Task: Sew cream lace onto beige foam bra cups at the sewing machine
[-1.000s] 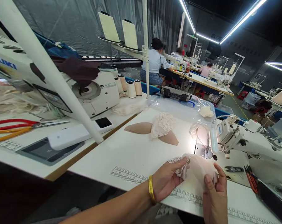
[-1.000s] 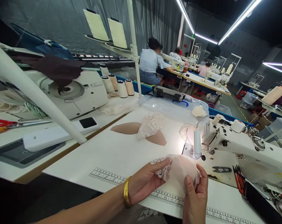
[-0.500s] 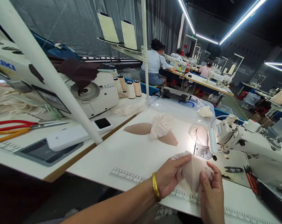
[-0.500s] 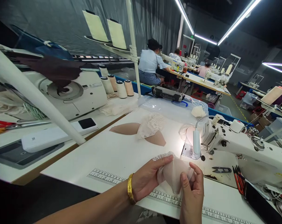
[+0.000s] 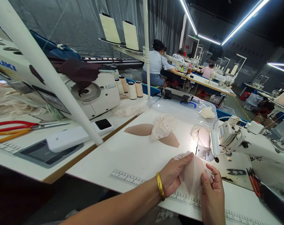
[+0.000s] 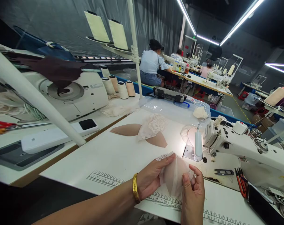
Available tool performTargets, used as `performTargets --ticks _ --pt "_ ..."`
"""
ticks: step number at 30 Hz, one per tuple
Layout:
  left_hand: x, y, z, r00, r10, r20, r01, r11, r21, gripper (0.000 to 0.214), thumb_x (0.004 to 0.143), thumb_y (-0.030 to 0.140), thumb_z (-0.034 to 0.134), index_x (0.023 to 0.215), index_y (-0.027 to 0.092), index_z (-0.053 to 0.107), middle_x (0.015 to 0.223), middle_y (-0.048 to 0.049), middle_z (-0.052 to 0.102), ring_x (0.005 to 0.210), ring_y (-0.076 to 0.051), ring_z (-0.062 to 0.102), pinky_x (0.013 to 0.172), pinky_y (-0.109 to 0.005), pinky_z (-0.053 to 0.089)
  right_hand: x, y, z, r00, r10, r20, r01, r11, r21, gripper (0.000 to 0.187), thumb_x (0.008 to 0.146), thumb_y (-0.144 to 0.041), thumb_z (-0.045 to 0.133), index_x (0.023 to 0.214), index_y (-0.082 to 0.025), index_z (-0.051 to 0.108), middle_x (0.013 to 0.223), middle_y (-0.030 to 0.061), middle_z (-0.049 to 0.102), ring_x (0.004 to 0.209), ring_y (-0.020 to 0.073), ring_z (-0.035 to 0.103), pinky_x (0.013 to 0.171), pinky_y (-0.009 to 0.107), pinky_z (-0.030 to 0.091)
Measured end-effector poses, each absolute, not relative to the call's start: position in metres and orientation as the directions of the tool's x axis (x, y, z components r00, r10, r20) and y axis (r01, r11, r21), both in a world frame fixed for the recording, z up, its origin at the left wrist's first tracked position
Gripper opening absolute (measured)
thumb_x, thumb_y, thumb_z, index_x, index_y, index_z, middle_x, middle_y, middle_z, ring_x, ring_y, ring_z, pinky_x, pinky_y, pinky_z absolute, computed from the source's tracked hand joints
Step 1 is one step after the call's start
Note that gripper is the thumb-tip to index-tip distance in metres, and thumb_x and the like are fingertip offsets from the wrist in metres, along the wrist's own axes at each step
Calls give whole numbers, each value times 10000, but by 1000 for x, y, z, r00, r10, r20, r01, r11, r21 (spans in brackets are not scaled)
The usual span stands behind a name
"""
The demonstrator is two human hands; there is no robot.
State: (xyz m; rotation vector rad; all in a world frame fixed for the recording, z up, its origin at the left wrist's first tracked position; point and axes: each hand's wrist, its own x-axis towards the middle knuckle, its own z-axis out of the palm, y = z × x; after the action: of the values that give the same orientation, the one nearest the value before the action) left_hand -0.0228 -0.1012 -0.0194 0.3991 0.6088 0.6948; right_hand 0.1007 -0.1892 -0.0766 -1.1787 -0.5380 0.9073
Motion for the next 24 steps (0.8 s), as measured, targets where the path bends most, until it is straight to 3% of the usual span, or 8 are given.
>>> performTargets --ticks 7,16,20,24 --pt "-22 -99 -16 553 731 -401 -463 669 581 398 597 338 962 823 87 753 833 -108 756 765 -217 687 770 -327 572 104 -189 -82 510 849 -138 -373 74 -925 612 781 -522 802 1267 -243 558 1176 90 727 867 207 718 653 281 543" --pt "-23 -98 -16 644 704 -299 -415 650 637 394 615 320 952 870 92 758 862 -132 768 810 -240 708 799 -339 563 102 -187 -73 554 827 -97 -304 92 -948 623 810 -556 758 1302 -249 529 1078 74 742 869 224 720 667 307 568" --pt "-21 -94 -17 631 703 -329 -414 664 623 377 608 308 951 847 89 758 838 -121 757 784 -237 699 775 -347 565 97 -194 -69 496 864 -88 -279 62 -958 786 751 -509 819 1406 -267 460 1127 73 728 969 244 707 823 370 574" --pt "-27 -86 -3 685 667 -294 -375 668 643 357 611 331 941 824 109 760 808 -98 740 759 -219 676 759 -330 548 104 -210 -68 382 921 -70 -145 -15 -989 950 750 -443 819 1543 -295 318 1230 79 700 1021 248 696 914 397 539"
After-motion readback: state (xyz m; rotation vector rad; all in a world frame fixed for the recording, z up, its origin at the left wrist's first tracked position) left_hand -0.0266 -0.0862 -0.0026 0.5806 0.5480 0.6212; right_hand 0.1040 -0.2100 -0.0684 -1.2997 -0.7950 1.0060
